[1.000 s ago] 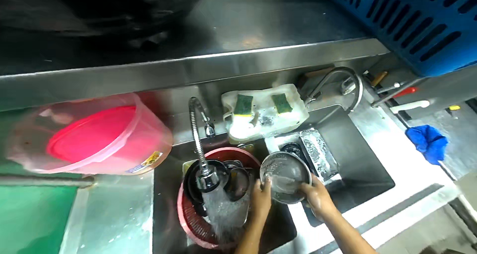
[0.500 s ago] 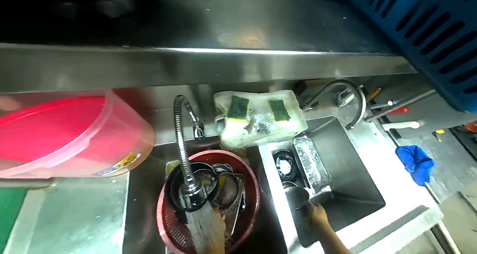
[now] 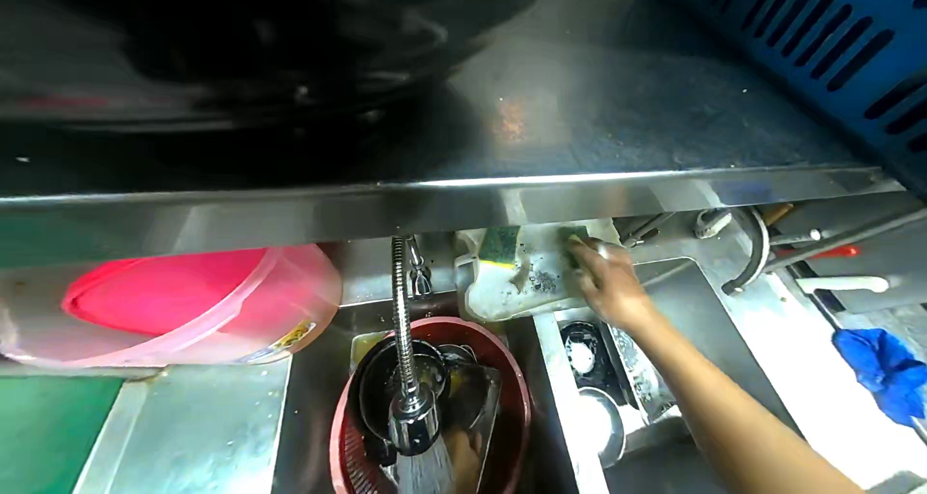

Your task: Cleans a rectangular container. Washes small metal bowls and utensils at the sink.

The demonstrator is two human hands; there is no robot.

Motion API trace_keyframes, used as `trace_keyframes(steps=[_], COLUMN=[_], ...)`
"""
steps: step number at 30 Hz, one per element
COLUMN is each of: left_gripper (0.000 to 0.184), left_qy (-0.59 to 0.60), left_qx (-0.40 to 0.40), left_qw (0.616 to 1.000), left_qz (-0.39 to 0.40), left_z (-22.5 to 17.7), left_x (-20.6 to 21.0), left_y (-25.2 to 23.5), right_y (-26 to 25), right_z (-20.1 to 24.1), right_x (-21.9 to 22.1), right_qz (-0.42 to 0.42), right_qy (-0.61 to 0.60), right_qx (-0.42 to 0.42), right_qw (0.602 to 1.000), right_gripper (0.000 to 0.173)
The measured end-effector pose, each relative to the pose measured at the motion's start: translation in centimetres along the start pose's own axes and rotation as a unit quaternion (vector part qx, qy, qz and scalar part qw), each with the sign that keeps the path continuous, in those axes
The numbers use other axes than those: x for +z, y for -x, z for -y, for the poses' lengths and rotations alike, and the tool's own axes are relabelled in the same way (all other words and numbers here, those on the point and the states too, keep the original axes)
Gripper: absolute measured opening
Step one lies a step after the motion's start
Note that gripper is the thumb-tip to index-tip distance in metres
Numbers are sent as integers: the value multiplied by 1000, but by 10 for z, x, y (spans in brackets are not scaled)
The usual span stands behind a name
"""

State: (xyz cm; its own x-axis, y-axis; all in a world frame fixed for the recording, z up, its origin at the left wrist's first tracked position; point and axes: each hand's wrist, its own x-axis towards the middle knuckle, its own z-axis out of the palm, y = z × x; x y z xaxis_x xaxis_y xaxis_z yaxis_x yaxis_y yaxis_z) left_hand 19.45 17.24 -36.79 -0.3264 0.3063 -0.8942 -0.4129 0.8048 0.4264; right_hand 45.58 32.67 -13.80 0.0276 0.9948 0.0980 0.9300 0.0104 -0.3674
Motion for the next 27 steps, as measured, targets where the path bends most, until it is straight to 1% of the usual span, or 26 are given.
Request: trace_keyframes(steps=[2,3,4,5,6,8,9,10,12,13,14,15,16,17,18,19,20,21,23,24,26,27], left_gripper=[38,40,40,41,40,37,44,53,72,87,100,106,105,98,86,72,62,57,56,60,69,68], left_qy=[62,73,88,93,86,37,21,5,-16,-20,-21,-17,1,24,44,60,70,76,64,49,20,4], left_qx=[-18,-21,-33,-57,-80,-111,-114,-107,-69,-49,-31,-16,-9,-6,-4,0,6,14,51,77,125,138], left_qw=[997,995,993,990,988,985,982,978,965,958,954,951,948,943,939,934,930,927,928,927,922,918], left_qz=[29,57,77,92,105,130,152,181,253,283,297,307,319,331,341,352,362,367,363,365,367,372], left_z=[3,2,1,-3,-7,-22,-27,-32,-39,-44,-49,-52,-56,-58,-60,-62,-63,-64,-62,-59,-52,-49], left_x=[-9,-16,-20,-23,-25,-25,-25,-26,-31,-35,-38,-41,-43,-45,-45,-45,-45,-45,-46,-47,-51,-54], left_y=[16,27,37,46,57,87,99,110,128,134,140,145,150,155,161,165,168,168,167,167,171,174], right_y=[-38,-53,-64,-72,-75,-75,-74,-73,-64,-52,-34,-8,20,51,83,113,139,163,195,203,207,206], right_z=[-1,-2,-1,-3,-4,-7,-6,-6,-2,4,15,27,39,48,57,67,76,85,102,112,129,134], right_x=[15,23,29,35,40,46,46,43,24,9,-7,-21,-30,-31,-25,-15,-2,11,28,33,37,41], right_qz=[133,195,239,264,274,291,299,290,217,158,98,49,34,51,96,140,164,179,209,216,221,209], right_qy=[30,36,28,13,-4,1,22,38,36,23,10,-7,-22,-35,-57,-80,-95,-110,-164,-196,-247,-260], right_qx=[28,48,77,108,133,150,147,133,82,44,0,-47,-83,-107,-116,-122,-124,-119,-91,-77,-54,-50], right_qw=[990,979,968,958,952,945,942,947,972,986,995,998,996,992,987,979,974,970,960,953,942,941], right_gripper=[55,63,72,79,80,57,50,47,51,51,51,51,52,53,53,54,57,58,49,44,40,37])
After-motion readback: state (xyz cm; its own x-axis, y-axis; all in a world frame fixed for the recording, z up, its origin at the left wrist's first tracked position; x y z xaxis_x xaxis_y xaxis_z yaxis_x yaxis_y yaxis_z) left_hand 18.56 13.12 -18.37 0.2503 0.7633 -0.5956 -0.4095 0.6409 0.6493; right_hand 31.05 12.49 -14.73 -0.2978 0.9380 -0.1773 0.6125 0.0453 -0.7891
